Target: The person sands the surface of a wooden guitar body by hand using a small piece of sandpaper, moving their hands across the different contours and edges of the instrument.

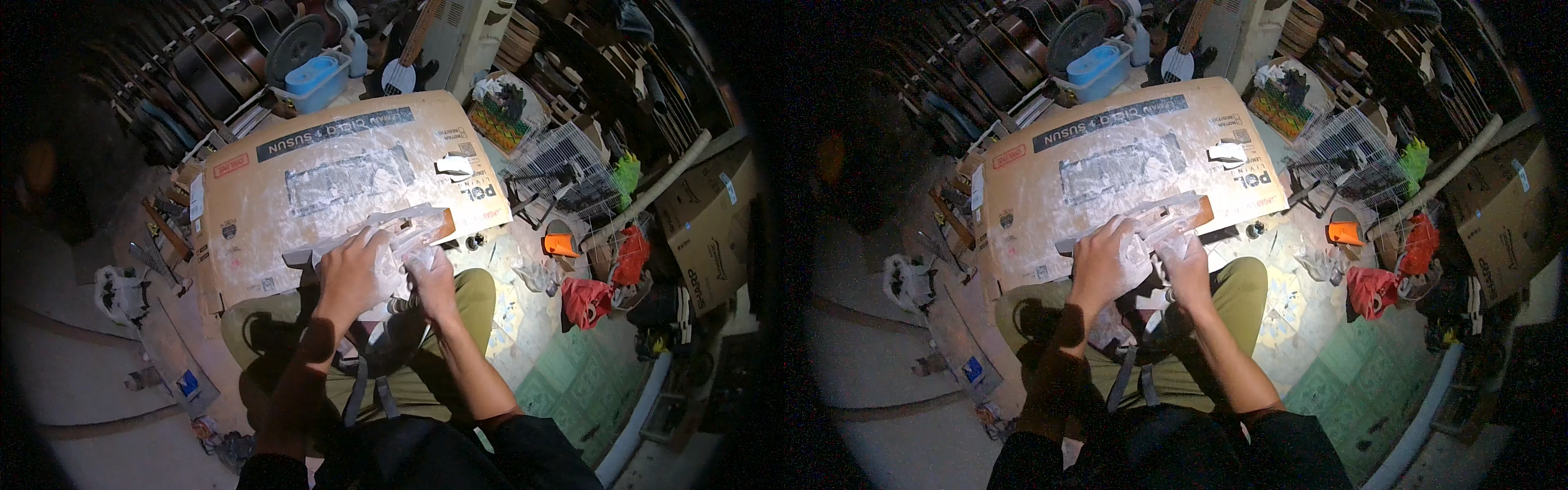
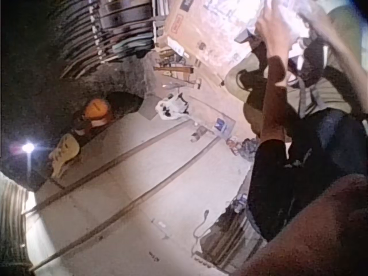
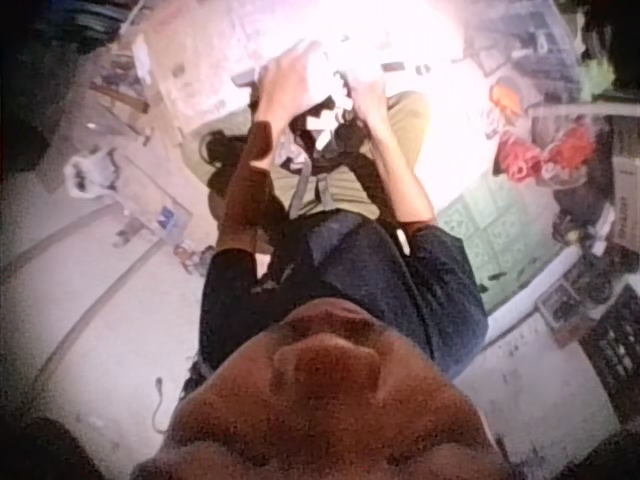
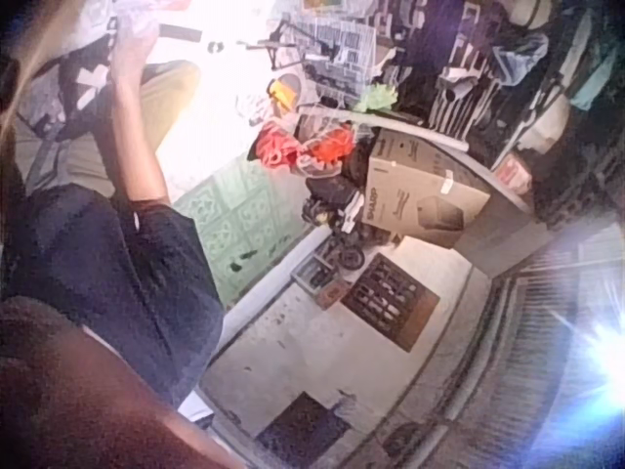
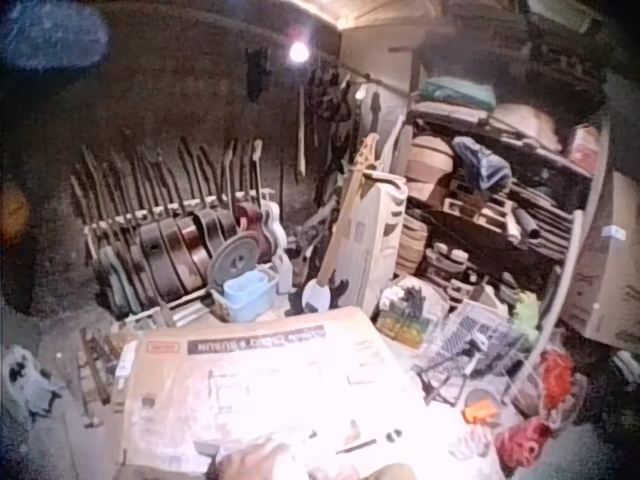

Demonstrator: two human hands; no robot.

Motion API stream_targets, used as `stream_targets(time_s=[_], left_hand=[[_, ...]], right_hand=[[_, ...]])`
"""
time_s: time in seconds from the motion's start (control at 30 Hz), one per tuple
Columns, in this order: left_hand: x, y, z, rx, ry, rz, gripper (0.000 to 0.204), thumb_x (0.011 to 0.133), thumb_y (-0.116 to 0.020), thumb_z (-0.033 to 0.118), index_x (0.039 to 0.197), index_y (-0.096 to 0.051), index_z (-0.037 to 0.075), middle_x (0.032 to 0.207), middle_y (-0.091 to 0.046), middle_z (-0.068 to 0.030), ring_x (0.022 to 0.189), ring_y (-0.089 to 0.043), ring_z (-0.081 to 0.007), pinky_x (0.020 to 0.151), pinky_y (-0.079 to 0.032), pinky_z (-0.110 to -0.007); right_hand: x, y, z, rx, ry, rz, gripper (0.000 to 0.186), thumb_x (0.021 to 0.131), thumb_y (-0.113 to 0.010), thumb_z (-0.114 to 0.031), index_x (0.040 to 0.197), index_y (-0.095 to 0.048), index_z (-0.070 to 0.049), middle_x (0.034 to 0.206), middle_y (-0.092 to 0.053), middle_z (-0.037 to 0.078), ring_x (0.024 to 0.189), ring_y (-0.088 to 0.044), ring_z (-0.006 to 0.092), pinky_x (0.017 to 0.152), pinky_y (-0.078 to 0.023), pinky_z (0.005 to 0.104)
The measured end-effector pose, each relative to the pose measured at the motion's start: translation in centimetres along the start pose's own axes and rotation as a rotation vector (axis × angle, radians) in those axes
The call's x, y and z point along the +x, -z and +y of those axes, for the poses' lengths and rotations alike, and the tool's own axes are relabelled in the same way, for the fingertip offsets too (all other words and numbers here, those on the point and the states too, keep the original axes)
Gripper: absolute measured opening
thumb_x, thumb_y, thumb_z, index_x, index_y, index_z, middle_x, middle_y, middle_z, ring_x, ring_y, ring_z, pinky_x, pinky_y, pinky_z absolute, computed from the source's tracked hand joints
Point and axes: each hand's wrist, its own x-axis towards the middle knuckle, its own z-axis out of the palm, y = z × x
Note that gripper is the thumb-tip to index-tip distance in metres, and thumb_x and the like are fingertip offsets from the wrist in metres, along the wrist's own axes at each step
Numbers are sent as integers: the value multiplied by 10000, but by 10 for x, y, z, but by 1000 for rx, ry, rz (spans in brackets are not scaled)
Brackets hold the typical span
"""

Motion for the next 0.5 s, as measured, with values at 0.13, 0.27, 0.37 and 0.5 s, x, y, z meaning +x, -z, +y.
stream_targets(time_s=[0.13,0.27,0.37,0.5], left_hand=[[3,2,6,2,-17,5,389,792,-658,43,1181,-676,43,1183,-700,-169,1016,-679,-414,851,-549,-478],[0,-5,-4,-19,-43,34,411,786,-679,80,1196,-680,51,1208,-693,-171,1014,-681,-410,848,-550,-481],[1,-6,-2,14,-26,16,405,796,-684,104,1198,-683,56,1230,-688,-164,1021,-682,-401,836,-551,-485],[2,-1,1,26,18,-30,421,812,-689,136,1227,-671,67,1252,-685,-149,1029,-680,-399,847,-546,-487]], right_hand=[[12,12,4,-23,-15,176,154,930,-698,-141,978,-601,-32,772,-633,28,591,-536,82,517,-431,261],[13,17,8,13,6,58,214,937,-715,-164,1041,-607,-11,807,-644,30,619,-547,91,551,-448,265],[14,14,11,78,-29,89,244,922,-739,-167,1029,-594,-3,799,-635,32,639,-572,116,571,-475,291],[15,19,14,-79,-26,119,201,931,-714,-157,1051,-628,-20,844,-646,15,675,-563,85,594,-463,262]])
